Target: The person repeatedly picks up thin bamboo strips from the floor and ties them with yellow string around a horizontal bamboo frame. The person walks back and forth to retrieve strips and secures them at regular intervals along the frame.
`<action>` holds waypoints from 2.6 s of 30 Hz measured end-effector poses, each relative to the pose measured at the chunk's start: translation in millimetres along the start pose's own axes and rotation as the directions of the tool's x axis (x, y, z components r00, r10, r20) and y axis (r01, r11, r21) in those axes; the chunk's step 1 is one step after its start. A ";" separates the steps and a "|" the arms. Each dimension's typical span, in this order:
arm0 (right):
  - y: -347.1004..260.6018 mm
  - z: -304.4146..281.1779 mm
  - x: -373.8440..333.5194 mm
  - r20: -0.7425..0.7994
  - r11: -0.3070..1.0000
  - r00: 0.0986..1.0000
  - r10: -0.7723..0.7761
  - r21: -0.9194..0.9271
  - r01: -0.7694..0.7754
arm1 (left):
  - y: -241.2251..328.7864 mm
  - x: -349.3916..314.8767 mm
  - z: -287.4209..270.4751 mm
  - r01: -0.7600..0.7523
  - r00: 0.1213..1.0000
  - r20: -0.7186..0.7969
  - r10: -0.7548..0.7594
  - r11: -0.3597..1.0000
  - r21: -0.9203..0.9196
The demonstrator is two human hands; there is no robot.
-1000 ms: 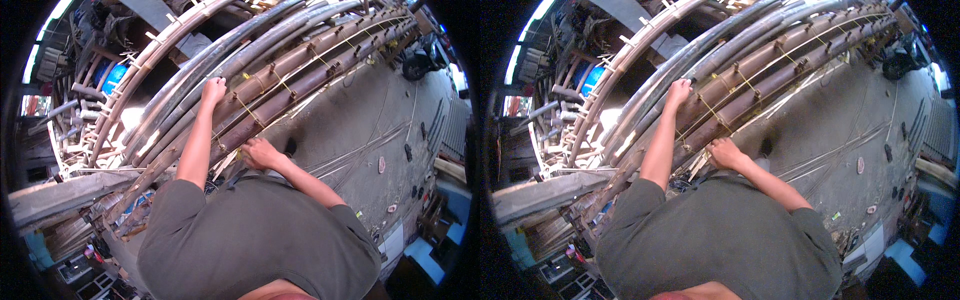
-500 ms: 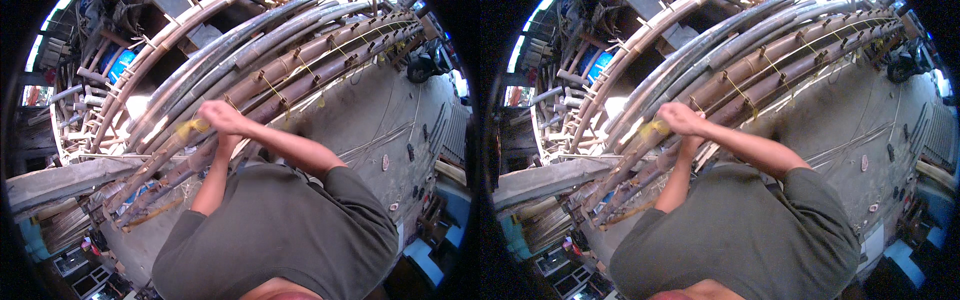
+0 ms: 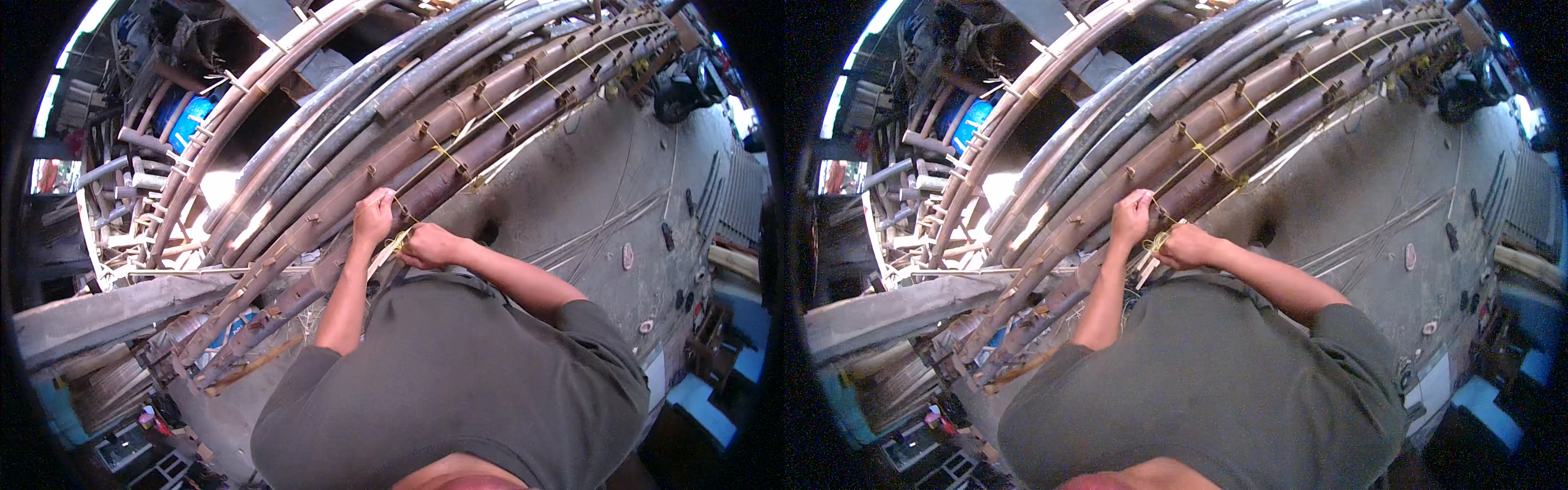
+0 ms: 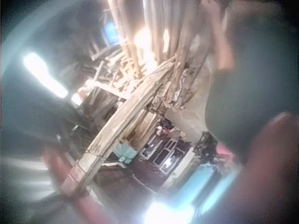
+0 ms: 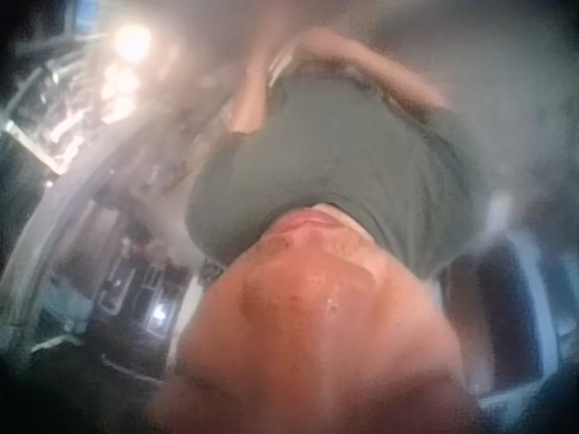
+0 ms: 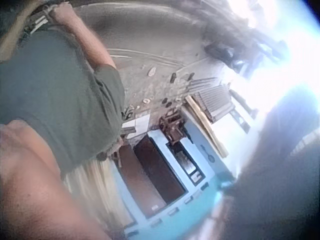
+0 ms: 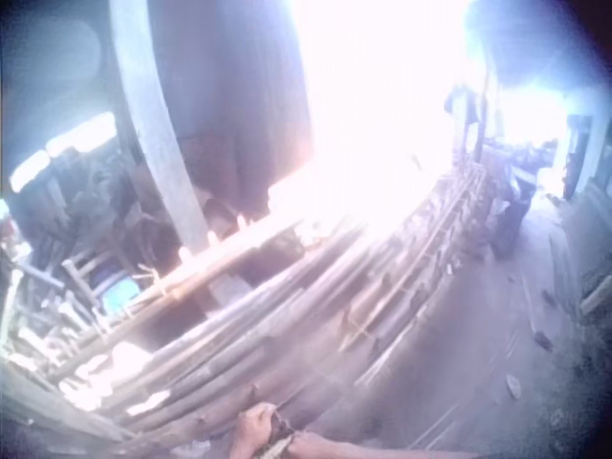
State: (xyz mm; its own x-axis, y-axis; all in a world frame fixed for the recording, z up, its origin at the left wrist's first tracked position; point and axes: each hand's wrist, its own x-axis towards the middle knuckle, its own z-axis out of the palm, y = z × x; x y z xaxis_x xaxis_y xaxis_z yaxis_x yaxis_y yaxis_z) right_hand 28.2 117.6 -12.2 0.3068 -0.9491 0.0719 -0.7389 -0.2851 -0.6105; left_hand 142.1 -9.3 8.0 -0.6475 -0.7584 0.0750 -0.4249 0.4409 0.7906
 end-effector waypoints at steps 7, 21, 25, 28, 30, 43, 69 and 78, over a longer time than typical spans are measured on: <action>-17.5 -2.5 -2.2 -0.223 0.993 0.973 -0.063 0.086 0.084 | 13.5 117.7 -47.0 -0.061 0.978 -0.209 -0.017 0.931 -0.360; 53.9 -70.0 -185.8 -0.107 0.675 0.674 0.731 0.261 -0.690 | 15.4 197.0 2.8 -0.009 0.930 0.338 -0.146 0.909 0.417; 84.4 -76.1 -269.2 -0.203 0.614 0.609 0.767 0.507 -0.604 | 132.1 187.8 72.8 0.039 0.947 0.321 -0.003 0.994 -0.105; 98.1 -114.3 -303.6 -0.304 0.572 0.559 0.772 0.717 -0.399 | 247.4 148.9 172.6 0.244 0.814 0.581 0.007 0.904 -0.352; 95.0 -149.6 -318.1 -0.479 0.586 0.443 0.758 0.798 -0.141 | 298.3 115.5 244.1 0.327 0.643 0.764 0.050 0.884 -0.334; 127.2 -209.0 -517.7 -0.653 0.297 0.124 0.747 0.494 0.817 | 461.2 12.6 471.0 0.585 -0.301 0.904 0.303 0.807 -0.076; 634.0 5.7 -821.9 0.188 -0.221 -0.290 0.938 0.972 -0.085 | 260.9 165.0 974.1 -0.698 -0.012 0.955 -0.295 0.686 0.203; 790.5 292.0 -957.4 0.578 -0.774 -0.688 0.439 0.632 0.037 | 272.6 96.7 1026.4 -0.824 0.311 0.875 -0.370 0.354 0.443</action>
State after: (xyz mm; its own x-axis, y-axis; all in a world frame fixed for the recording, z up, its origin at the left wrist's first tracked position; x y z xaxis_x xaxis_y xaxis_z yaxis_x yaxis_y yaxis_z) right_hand -674.5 840.1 -794.0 -0.1884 0.6049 -0.7737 0.9625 0.2703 -0.0231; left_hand -685.7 530.2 -393.0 -0.5980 0.0211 -0.8012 0.1030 0.9934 -0.0507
